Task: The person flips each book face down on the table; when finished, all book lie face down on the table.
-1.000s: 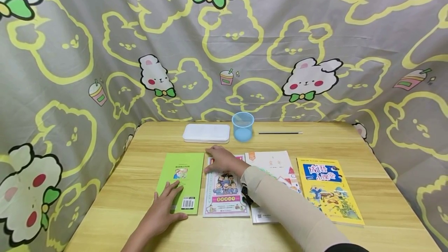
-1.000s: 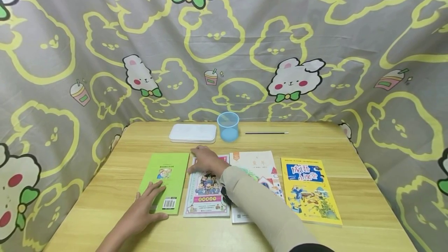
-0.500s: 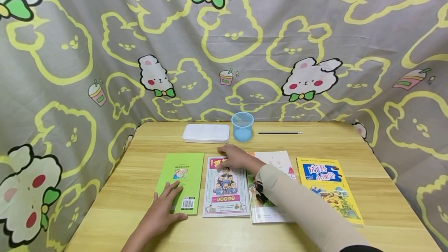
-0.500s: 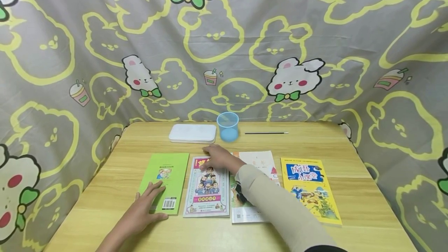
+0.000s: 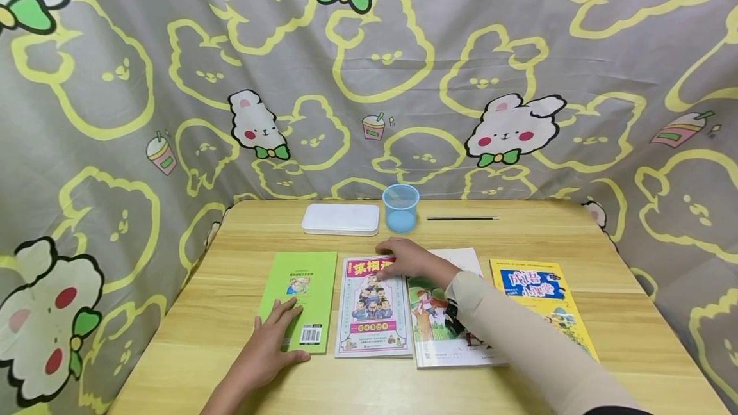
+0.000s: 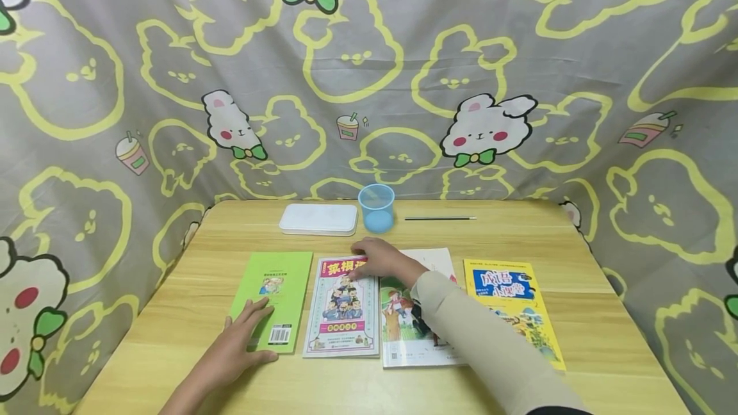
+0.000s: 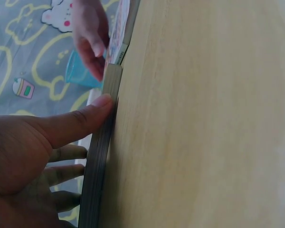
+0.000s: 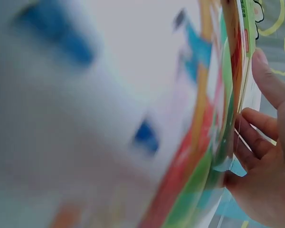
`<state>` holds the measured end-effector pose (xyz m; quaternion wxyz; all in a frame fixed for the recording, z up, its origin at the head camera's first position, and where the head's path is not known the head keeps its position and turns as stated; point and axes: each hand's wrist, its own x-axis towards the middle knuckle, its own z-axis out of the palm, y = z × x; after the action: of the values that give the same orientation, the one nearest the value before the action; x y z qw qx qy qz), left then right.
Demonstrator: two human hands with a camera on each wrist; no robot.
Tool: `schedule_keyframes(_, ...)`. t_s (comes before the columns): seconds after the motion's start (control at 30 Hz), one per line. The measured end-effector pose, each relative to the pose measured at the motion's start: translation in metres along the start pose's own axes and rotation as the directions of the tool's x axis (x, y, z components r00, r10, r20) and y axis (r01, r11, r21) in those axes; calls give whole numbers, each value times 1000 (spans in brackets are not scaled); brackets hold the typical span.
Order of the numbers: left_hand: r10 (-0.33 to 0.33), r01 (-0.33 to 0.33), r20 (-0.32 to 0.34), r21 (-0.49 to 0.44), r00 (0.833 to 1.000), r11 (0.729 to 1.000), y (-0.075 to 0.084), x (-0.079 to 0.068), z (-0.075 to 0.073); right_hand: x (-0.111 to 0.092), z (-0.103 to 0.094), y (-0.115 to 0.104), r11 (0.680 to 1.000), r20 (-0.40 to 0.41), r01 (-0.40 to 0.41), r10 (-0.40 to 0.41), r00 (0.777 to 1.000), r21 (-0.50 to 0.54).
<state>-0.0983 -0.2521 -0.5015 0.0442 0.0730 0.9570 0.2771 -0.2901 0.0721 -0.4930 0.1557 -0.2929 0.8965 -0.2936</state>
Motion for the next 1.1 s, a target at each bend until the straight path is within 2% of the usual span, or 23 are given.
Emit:
schedule_keyframes(0.3,-11,10,17,9,1000,1000,2,1,-1,-12,-7,21,998,-20,-13,15,1000,63)
schedule_keyframes(0.5,-11,11,21,16,1000,1000,1,3,0,-14,-5,26,995,-26,-11,14,1000,103)
schedule_keyframes(0.83,-31,30,38,24,999,999,3,3,-3,-8,0,32,998,-35,12,-10,999,62)
schedule_keyframes(1.1,-18,18,10,45,1000,999,16,3,0,-8,0,31,997,-26,-13,14,1000,75)
